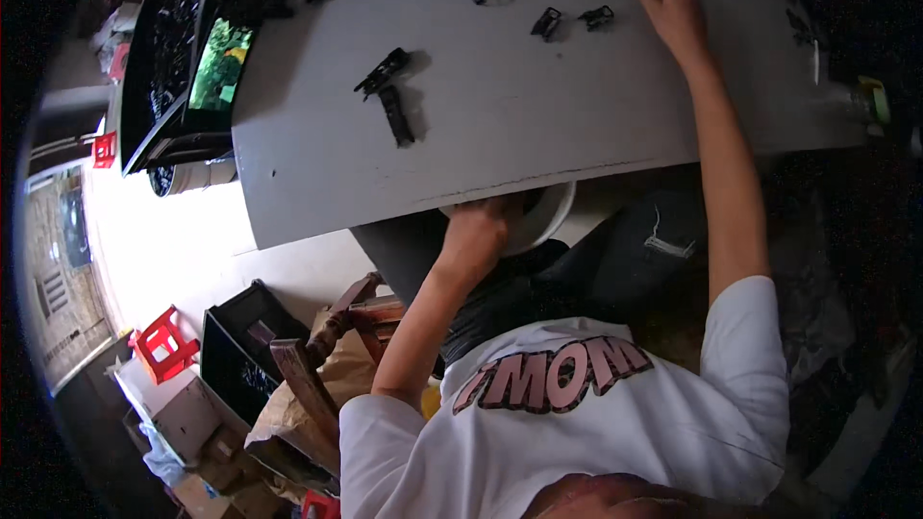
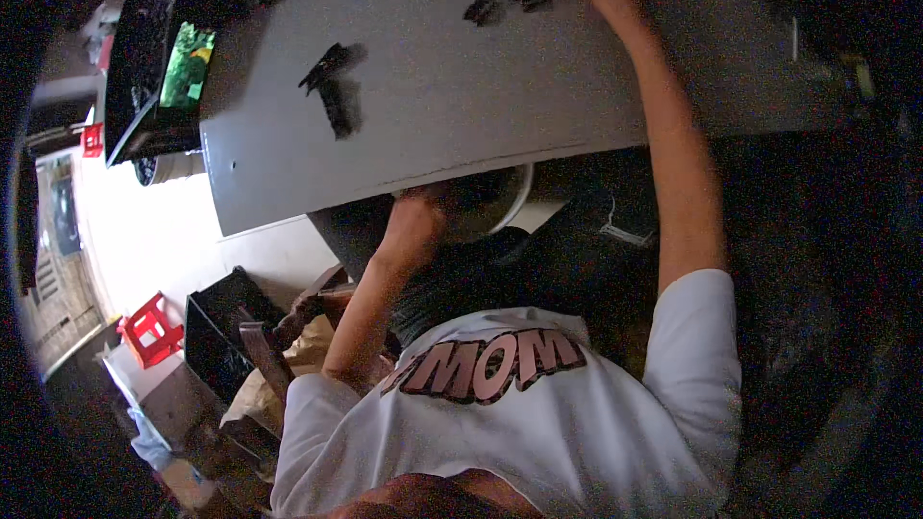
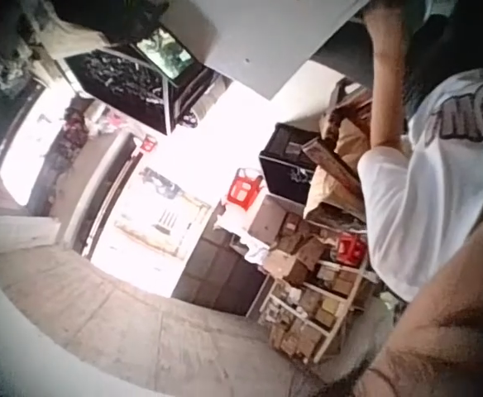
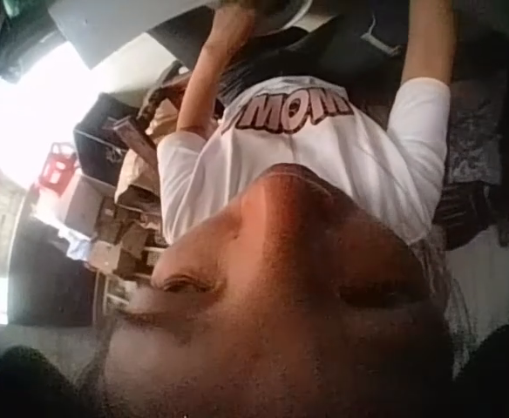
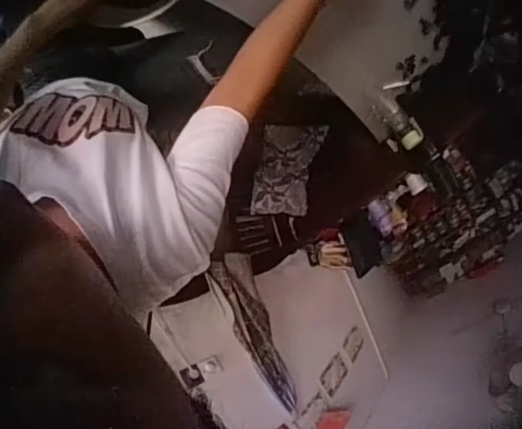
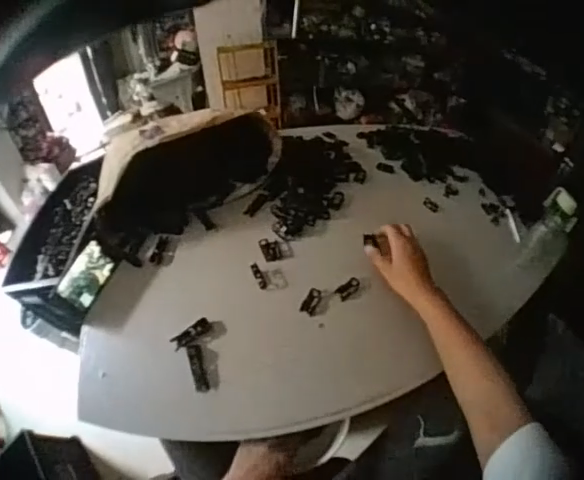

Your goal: Assembling small black hardware components by hand at a workbench.

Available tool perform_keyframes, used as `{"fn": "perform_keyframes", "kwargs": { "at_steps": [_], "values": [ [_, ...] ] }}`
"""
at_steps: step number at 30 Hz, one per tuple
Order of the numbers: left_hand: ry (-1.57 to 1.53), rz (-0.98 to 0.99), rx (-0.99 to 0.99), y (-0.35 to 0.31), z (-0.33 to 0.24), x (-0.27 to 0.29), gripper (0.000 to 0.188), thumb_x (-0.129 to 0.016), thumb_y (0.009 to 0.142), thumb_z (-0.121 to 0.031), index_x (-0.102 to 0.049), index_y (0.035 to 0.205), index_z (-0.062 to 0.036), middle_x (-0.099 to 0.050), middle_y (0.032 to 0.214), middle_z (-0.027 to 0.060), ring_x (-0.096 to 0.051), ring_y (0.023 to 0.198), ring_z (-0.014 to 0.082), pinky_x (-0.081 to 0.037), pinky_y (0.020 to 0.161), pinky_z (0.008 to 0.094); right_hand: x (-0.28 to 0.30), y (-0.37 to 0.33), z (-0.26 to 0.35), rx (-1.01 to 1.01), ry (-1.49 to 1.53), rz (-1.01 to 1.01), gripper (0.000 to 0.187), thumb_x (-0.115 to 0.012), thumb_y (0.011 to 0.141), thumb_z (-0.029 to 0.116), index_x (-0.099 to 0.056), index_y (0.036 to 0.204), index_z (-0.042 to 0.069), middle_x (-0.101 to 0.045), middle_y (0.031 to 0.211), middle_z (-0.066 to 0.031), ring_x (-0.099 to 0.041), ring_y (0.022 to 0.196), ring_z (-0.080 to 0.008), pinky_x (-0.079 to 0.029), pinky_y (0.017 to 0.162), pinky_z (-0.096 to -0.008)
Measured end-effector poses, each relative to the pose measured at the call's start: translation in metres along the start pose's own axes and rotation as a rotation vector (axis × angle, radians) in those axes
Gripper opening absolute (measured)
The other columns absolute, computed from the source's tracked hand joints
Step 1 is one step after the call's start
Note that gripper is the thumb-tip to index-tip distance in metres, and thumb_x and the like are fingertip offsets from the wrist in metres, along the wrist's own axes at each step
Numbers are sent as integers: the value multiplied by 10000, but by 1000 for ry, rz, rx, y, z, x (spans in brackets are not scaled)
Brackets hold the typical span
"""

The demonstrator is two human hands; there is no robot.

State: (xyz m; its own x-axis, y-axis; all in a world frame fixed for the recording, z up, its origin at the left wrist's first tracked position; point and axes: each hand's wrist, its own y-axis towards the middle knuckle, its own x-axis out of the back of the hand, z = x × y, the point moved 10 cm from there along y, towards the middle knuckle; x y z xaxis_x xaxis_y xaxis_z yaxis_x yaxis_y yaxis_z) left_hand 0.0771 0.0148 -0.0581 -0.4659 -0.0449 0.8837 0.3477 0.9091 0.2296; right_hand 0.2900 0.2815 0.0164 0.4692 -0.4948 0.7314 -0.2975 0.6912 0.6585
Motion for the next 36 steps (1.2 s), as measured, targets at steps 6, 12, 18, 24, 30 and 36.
{"fn": "perform_keyframes", "kwargs": {
  "at_steps": [6,12,18,24,30,36],
  "values": [
    [-281,66,-80,18,-18,64,171,-590,737,-79,-611,906,-66,-578,842,81,-598,742,256,-501,597,352,-45,-9,-74,-174,-5,170,288,-640,850,269,-588,1044,63,-608,1026,-113,-594,929,-279,-494,719,-373],
    [70,-382,381,41,88,140,283,-513,795,40,-593,1027,-103,-540,989,113,-587,728,294,-471,573,382,13,-63,8,-573,771,103,344,-645,849,169,-573,1170,66,-612,1000,-73,-593,906,-166,-491,729,-299],
    [303,-127,324,59,91,126,410,-506,775,74,-589,1102,-159,-504,1159,59,-609,825,287,-488,652,397,41,-86,29,-364,213,385,300,-653,814,62,-607,1109,30,-597,1043,-88,-589,978,-211,-481,815,-315],
    [169,-67,309,60,70,112,247,-577,780,-45,-584,1010,-136,-575,1042,52,-621,764,278,-485,630,375,27,-37,67,-16,192,368,323,-653,783,26,-619,1101,73,-561,1139,-76,-522,1103,-260,-448,898,-339],
    [-297,-64,362,61,64,90,225,-626,711,-60,-543,915,-106,-588,860,65,-585,604,233,-458,544,352,0,-13,79,137,263,404,327,-636,795,26,-623,1114,97,-558,1154,-61,-508,1120,-245,-440,929,-357],
    [-632,-104,341,75,53,68,260,-626,686,7,-538,925,-45,-572,801,84,-544,560,174,-444,538,294,-13,-28,74,177,188,426,302,-633,797,40,-625,1095,87,-564,1132,-63,-532,1078,-248,-455,908,-348]
  ]
}}
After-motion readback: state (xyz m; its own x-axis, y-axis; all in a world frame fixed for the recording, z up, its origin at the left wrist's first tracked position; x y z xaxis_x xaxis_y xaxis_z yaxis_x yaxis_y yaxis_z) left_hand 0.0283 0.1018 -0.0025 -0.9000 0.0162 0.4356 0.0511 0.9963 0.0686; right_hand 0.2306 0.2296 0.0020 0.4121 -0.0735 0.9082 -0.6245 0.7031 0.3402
